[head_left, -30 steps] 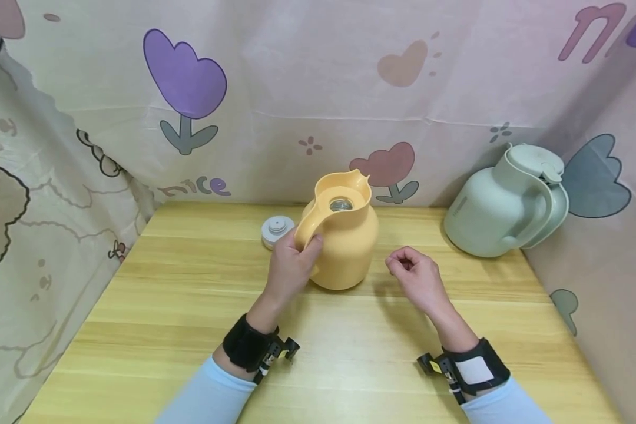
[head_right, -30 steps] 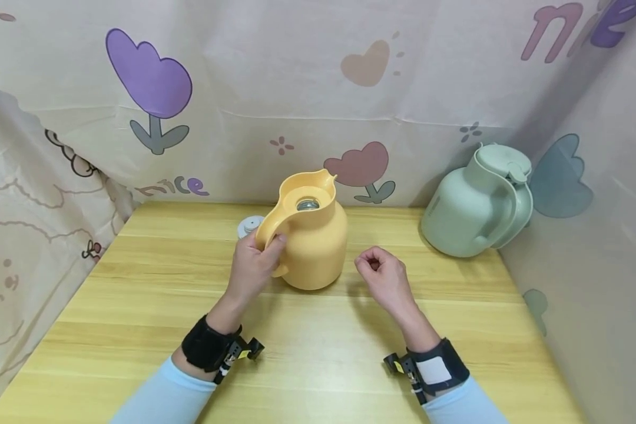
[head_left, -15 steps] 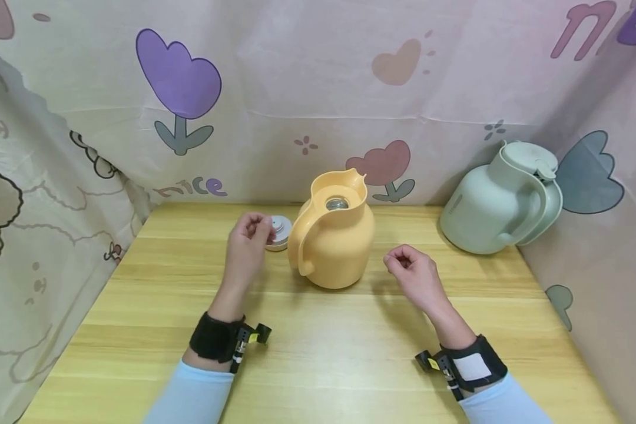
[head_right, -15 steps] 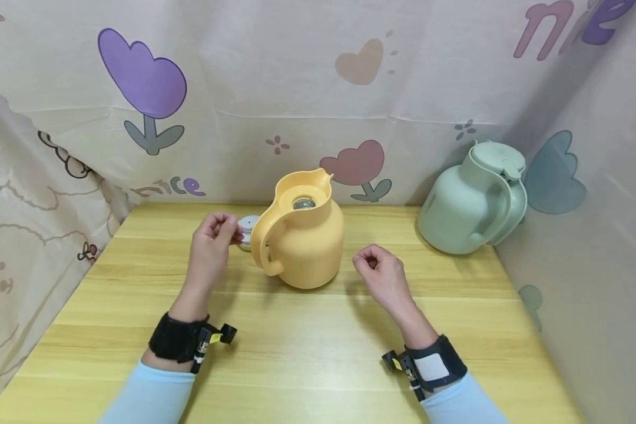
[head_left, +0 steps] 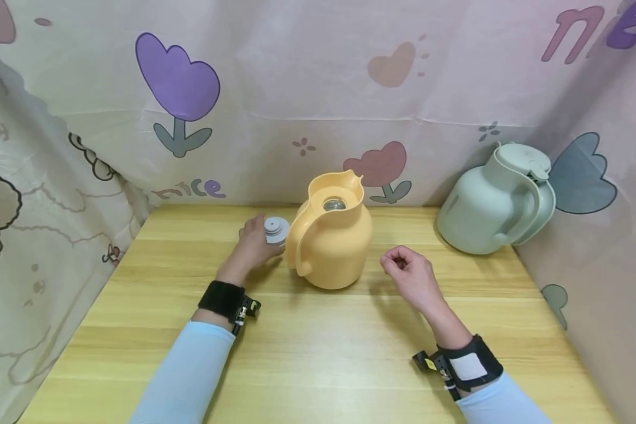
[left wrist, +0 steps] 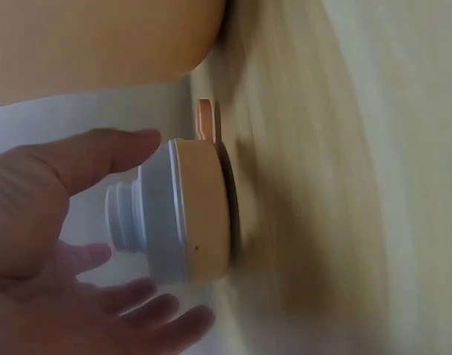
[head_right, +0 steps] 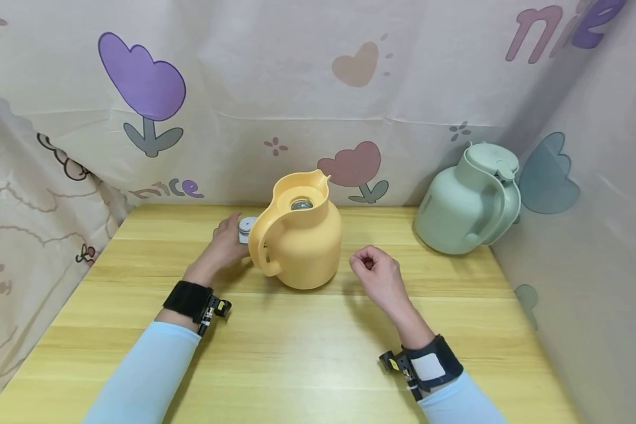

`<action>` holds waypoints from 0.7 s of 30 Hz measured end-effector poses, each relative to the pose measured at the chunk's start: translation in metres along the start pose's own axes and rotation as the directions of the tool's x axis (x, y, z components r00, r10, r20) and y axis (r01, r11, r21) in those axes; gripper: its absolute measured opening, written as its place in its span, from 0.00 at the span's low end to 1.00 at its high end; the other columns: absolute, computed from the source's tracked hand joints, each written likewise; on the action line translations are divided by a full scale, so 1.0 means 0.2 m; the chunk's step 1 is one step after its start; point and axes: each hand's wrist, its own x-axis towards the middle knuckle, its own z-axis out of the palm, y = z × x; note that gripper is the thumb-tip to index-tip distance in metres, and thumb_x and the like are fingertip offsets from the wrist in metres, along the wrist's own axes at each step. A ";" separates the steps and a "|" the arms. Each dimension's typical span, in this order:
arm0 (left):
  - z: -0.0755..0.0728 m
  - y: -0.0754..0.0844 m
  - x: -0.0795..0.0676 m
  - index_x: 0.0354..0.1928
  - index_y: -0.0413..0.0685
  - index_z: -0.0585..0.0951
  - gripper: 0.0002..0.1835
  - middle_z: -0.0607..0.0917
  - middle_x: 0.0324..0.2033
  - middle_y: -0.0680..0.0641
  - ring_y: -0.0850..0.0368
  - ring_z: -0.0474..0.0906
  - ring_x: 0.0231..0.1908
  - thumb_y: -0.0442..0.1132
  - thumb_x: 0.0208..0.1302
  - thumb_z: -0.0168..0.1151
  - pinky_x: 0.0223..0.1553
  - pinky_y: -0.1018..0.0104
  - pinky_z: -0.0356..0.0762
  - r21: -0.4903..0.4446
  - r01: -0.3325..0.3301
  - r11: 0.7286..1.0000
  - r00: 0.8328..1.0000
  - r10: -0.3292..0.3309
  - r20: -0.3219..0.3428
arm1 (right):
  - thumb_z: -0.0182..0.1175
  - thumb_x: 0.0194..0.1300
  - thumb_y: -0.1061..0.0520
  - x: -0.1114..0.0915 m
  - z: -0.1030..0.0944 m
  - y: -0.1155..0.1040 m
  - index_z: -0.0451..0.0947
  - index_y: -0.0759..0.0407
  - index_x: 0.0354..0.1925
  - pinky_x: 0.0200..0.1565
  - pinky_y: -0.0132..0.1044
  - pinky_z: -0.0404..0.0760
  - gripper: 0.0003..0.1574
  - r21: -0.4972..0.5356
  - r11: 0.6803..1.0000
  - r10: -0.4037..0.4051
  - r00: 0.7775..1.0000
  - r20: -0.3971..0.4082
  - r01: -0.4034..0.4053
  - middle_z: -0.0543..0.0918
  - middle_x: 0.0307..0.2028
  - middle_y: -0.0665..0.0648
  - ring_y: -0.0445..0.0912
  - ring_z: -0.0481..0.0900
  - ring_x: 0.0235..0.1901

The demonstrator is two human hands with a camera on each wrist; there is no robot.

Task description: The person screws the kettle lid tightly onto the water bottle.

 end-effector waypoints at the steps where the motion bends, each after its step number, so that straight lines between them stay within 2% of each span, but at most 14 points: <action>1: 0.00 0.00 0.01 0.74 0.44 0.44 0.61 0.53 0.69 0.29 0.32 0.50 0.66 0.46 0.46 0.75 0.65 0.36 0.57 0.008 -0.003 1.000 1.000 0.003 0.017 | 0.60 0.67 0.48 0.00 0.00 0.00 0.79 0.53 0.35 0.28 0.38 0.74 0.10 0.002 1.000 -0.002 1.000 -0.001 0.002 0.79 0.28 0.55 0.48 0.73 0.28; 6: 0.02 0.00 0.05 0.75 0.47 0.38 0.65 0.49 0.71 0.29 0.31 0.46 0.68 0.52 0.45 0.75 0.65 0.35 0.54 0.037 -0.004 0.999 0.998 0.002 0.065 | 0.60 0.67 0.49 -0.01 0.01 0.00 0.79 0.52 0.34 0.29 0.39 0.74 0.09 0.003 1.000 0.002 1.000 0.007 -0.002 0.79 0.28 0.55 0.49 0.73 0.28; 10: 0.03 -0.02 0.06 0.75 0.49 0.38 0.66 0.51 0.70 0.29 0.31 0.49 0.67 0.54 0.45 0.75 0.64 0.35 0.57 0.049 0.003 0.999 0.998 -0.006 0.060 | 0.59 0.67 0.49 -0.01 0.02 -0.01 0.78 0.52 0.34 0.30 0.40 0.75 0.09 -0.004 1.000 0.007 1.000 0.024 -0.007 0.79 0.28 0.55 0.49 0.73 0.29; 13: 0.04 -0.03 0.07 0.75 0.49 0.39 0.64 0.55 0.68 0.28 0.31 0.53 0.66 0.51 0.47 0.75 0.64 0.36 0.58 0.046 0.008 0.999 0.999 -0.010 0.042 | 0.60 0.66 0.49 -0.01 0.03 -0.01 0.79 0.52 0.34 0.31 0.41 0.75 0.08 -0.009 1.000 0.012 1.000 0.029 -0.012 0.79 0.28 0.55 0.49 0.74 0.29; 17: 0.03 -0.05 0.04 0.75 0.48 0.40 0.62 0.61 0.64 0.28 0.32 0.58 0.63 0.50 0.48 0.75 0.63 0.36 0.61 0.035 0.023 0.999 1.000 -0.023 0.020 | 0.60 0.66 0.50 -0.01 0.04 0.00 0.79 0.52 0.34 0.32 0.42 0.75 0.07 -0.009 1.000 0.012 0.999 0.033 -0.012 0.79 0.28 0.54 0.48 0.74 0.29; 21: 0.02 -0.07 -0.01 0.75 0.50 0.41 0.63 0.62 0.60 0.27 0.32 0.61 0.59 0.54 0.47 0.75 0.59 0.35 0.64 0.047 0.032 0.998 0.999 -0.032 0.009 | 0.60 0.65 0.51 -0.01 0.05 0.00 0.79 0.52 0.34 0.31 0.42 0.75 0.07 -0.004 1.000 0.010 0.999 0.043 -0.010 0.79 0.29 0.54 0.48 0.74 0.29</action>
